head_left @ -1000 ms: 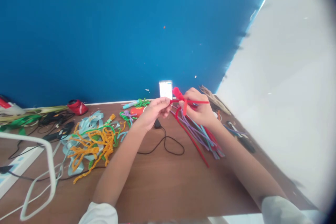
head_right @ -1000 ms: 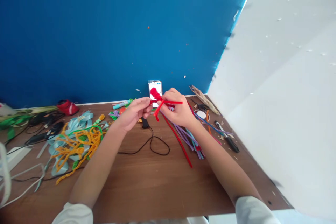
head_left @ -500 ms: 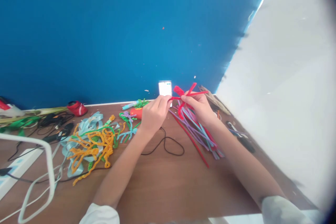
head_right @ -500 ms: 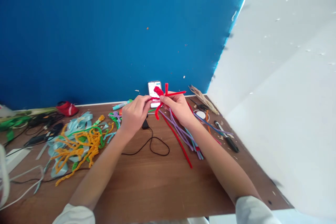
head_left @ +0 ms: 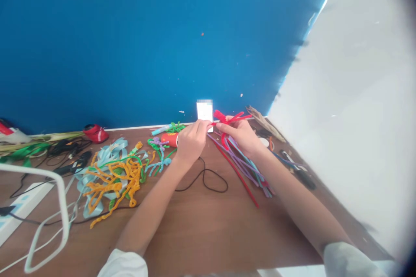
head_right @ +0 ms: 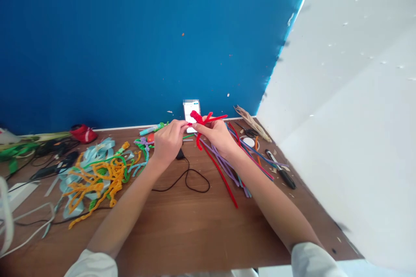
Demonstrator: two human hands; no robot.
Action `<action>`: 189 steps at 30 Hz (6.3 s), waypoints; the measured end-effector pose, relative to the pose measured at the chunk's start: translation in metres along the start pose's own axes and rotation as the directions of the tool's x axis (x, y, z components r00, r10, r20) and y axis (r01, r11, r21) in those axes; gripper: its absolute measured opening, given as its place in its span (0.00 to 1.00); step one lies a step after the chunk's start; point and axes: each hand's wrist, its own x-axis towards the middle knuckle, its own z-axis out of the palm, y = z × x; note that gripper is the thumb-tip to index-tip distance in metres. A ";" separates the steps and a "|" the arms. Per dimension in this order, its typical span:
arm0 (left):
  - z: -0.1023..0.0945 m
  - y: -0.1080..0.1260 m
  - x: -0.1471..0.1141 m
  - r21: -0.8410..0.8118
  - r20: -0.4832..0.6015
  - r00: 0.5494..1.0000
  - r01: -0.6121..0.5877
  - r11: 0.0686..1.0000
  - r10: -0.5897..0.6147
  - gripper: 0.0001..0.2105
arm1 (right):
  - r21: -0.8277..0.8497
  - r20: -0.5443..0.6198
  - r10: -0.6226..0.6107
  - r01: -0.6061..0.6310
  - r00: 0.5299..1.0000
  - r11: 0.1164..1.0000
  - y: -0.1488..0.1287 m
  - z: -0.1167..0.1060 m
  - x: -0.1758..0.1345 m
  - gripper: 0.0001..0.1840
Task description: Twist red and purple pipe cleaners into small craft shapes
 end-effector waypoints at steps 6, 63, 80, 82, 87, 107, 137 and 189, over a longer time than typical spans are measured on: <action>-0.006 0.005 0.007 -0.045 0.124 0.987 0.111 0.993 -0.105 0.10 | -0.402 0.064 -0.302 0.302 0.951 0.865 -0.001 -0.004 0.002 0.10; -0.013 -0.006 0.008 0.076 0.118 0.984 -0.146 0.986 0.137 0.14 | -0.029 0.124 0.049 -0.046 0.991 0.999 0.001 0.002 0.002 0.11; -0.009 0.004 0.008 -0.233 0.328 0.935 0.219 0.947 -0.136 0.10 | -0.231 0.163 -0.109 0.146 0.981 0.962 0.002 -0.004 0.003 0.11; -0.010 0.006 0.009 -0.374 0.357 0.922 0.289 0.882 -0.151 0.10 | -0.302 0.227 -0.164 0.229 0.960 0.925 0.000 -0.007 0.003 0.11; -0.012 0.010 0.010 -0.661 0.528 0.821 0.558 0.502 -0.218 0.11 | -0.518 0.373 -0.316 0.478 0.872 0.709 -0.002 -0.016 0.004 0.11; -0.021 0.002 0.011 -0.127 0.263 0.961 -0.051 0.991 0.083 0.12 | -0.039 0.116 0.106 -0.102 0.988 0.994 -0.006 -0.005 0.001 0.13; -0.023 0.037 0.012 -0.487 0.871 0.472 0.799 -0.352 -0.134 0.12 | -0.617 0.673 -0.404 0.772 0.619 0.154 -0.029 -0.019 -0.004 0.06; -0.009 -0.001 0.009 -0.477 0.320 0.945 0.219 0.851 -0.065 0.14 | -0.090 0.201 0.097 -0.080 0.975 0.993 0.001 -0.002 0.002 0.11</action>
